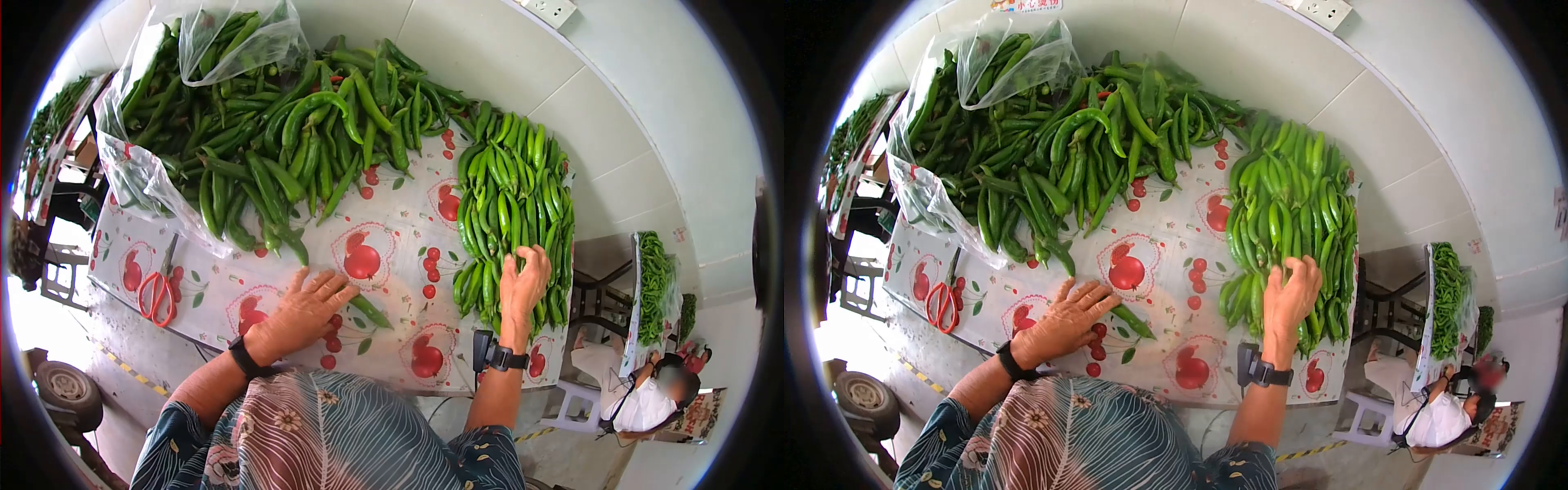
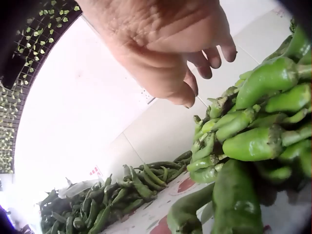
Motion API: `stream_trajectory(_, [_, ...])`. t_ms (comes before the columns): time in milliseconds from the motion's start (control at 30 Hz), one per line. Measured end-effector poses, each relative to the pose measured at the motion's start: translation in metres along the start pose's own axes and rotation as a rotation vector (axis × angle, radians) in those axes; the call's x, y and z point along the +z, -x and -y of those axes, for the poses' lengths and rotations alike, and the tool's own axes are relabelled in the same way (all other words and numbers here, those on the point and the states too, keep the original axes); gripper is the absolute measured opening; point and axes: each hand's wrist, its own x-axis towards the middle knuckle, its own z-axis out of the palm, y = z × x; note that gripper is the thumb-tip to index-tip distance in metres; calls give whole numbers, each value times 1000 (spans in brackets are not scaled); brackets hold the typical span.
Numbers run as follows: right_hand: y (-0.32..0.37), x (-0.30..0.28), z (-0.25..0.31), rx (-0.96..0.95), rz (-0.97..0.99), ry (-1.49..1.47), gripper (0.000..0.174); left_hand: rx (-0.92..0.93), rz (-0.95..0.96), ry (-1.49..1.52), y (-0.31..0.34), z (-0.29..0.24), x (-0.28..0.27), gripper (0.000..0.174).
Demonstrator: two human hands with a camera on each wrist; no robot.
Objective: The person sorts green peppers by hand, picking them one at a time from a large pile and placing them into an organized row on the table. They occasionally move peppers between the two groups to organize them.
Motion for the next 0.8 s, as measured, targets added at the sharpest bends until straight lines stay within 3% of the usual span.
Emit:
stream_trajectory(133, [12,-11,11,76,80,-329,17,36,-70,41,-3,2,2,60])
stream_trajectory(167, [18,-15,25,265,206,-467,16,37,-90,45,-4,2,1,57])
stream_trajectory(367, [59,-16,92,47,757,-729,30,13,-140,185,-11,5,2,42])
stream_trajectory(467, [81,-2,118,-152,824,-712,29,-12,-162,247,-9,5,2,40])
stream_trajectory(567, [89,3,133,-215,912,-713,25,-21,-155,307,-6,7,-2,41])
stream_trajectory(800, [81,-4,125,-142,894,-644,20,-124,-217,427,-1,15,-8,47])
